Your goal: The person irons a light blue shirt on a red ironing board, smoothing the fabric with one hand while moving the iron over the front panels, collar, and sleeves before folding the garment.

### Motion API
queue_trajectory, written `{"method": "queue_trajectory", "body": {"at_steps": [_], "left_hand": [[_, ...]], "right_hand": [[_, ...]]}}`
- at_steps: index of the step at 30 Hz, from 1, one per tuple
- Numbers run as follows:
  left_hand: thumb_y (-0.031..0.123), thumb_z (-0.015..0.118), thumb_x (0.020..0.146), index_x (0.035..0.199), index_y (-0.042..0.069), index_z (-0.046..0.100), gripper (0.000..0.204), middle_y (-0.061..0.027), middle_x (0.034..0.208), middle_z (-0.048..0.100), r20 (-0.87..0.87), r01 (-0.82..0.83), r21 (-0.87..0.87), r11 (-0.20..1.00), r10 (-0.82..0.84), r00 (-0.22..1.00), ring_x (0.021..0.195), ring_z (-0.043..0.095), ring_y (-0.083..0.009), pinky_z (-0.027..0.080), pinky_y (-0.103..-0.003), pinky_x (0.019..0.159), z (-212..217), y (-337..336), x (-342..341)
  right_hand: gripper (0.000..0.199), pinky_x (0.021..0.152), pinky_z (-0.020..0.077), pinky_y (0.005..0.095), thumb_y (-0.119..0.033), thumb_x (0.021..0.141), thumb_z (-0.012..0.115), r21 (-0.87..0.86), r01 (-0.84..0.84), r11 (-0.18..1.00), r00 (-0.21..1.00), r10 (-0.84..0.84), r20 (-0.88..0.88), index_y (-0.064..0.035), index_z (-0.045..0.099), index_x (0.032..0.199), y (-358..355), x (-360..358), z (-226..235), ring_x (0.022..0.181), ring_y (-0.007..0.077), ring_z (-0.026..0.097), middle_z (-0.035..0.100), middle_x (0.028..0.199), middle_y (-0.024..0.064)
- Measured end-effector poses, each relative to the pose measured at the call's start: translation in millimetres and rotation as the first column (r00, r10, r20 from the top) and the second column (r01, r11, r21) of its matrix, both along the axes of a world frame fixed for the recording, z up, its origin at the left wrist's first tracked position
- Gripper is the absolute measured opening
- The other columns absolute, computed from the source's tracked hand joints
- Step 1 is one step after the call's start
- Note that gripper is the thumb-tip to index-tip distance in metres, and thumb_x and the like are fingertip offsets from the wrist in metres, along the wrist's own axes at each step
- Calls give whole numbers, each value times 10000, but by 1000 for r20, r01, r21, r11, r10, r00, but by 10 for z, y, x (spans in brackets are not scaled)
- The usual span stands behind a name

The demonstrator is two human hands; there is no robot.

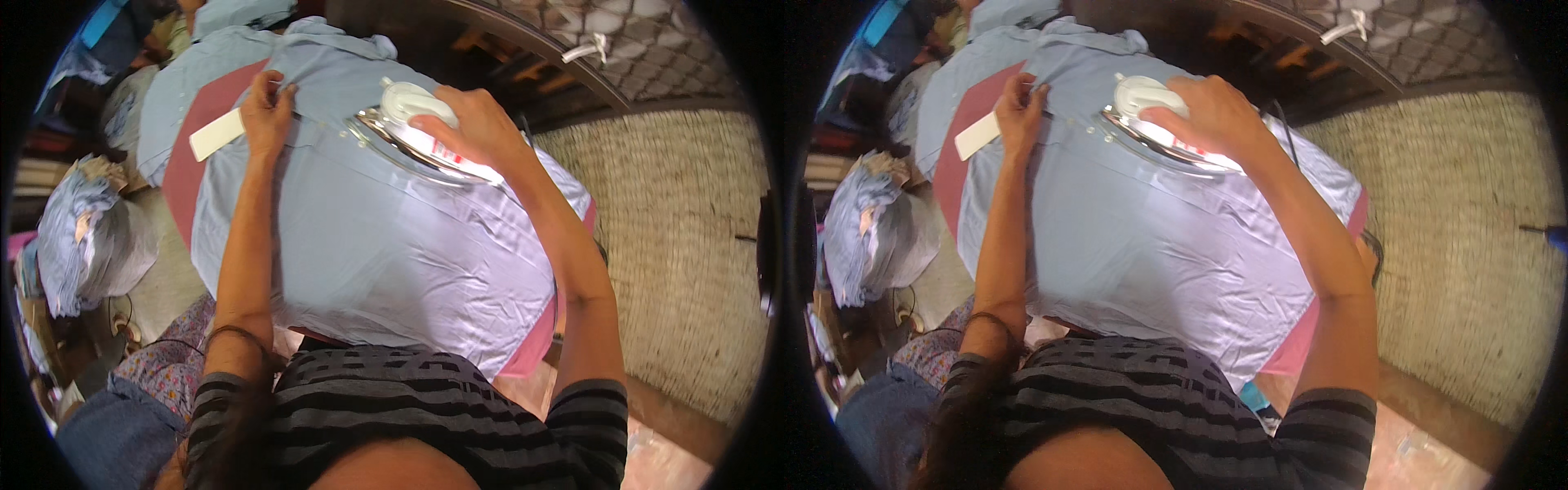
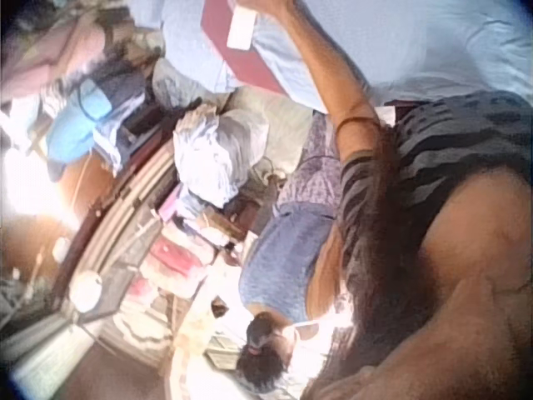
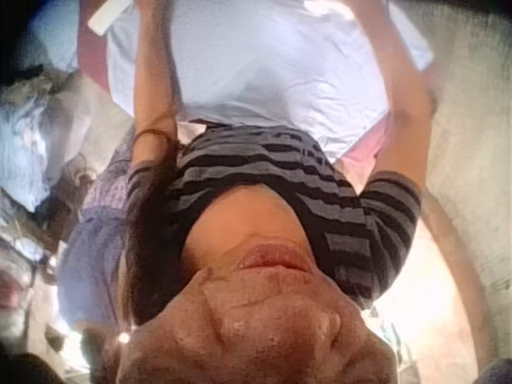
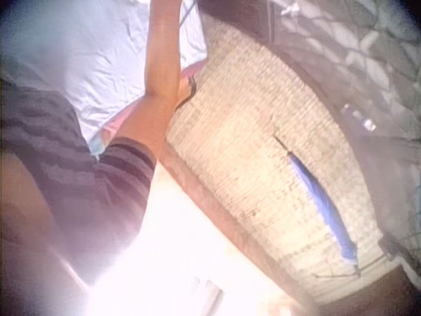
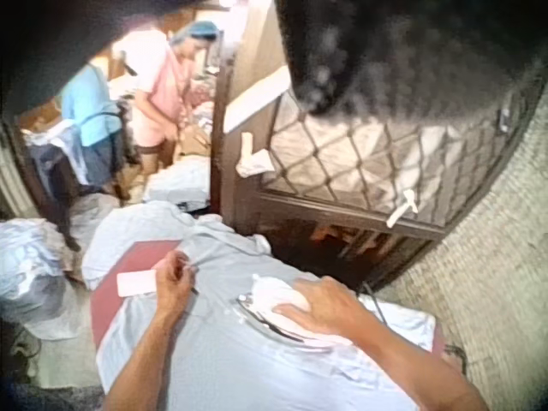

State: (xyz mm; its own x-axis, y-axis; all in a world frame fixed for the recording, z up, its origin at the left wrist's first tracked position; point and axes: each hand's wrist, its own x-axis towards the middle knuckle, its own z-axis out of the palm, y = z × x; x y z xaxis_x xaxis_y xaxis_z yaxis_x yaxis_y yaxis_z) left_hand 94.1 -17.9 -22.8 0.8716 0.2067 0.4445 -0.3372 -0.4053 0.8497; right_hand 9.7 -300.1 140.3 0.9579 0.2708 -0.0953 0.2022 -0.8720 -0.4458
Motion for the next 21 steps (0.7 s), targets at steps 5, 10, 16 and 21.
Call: {"method": "queue_trajectory", "body": {"at_steps": [5, 10, 16, 21], "left_hand": [[105, 768, 831, 1018, 57, 627, 239, -29, 728, 584, 4, 1, 20, 1000, -1, 1000, 645, 524, -111, 451, -269, 615, 39, -46, 20], [119, 782, 828, 1017, 54, 643, 244, -3, 736, 598, -6, 12, 44, 999, -12, 1000, 657, 531, -86, 456, -252, 628, -2, 20, 56], [137, 785, 845, 1018, 52, 650, 236, 16, 735, 605, -13, 30, 32, 999, -30, 999, 663, 520, -48, 447, -225, 628, 15, 31, 55], [107, 777, 860, 1011, 62, 647, 204, 26, 757, 610, 6, 64, -29, 998, -64, 998, 675, 521, -45, 438, -208, 632, -40, 52, 100]], "right_hand": [[489, 652, 532, 392, -478, 891, 683, 6, -55, 998, 998, 55, -7, 0, 694, 994, -282, -74, -8, 668, 288, 687, 689, 740, 197], [543, 689, 538, 398, -527, 895, 664, -86, -40, 996, 992, 29, -126, 5, 694, 1002, -548, -285, 124, 700, 335, 695, 691, 767, 216], [472, 659, 504, 437, -467, 875, 706, -169, -71, 983, 997, 62, -55, -4, 657, 951, -1280, -838, 167, 689, 361, 661, 671, 771, 201], [361, 633, 484, 416, -345, 833, 776, -34, -5, 999, 1000, 6, 11, -16, 656, 922, -1888, -1269, 103, 667, 359, 636, 644, 745, 189]]}}
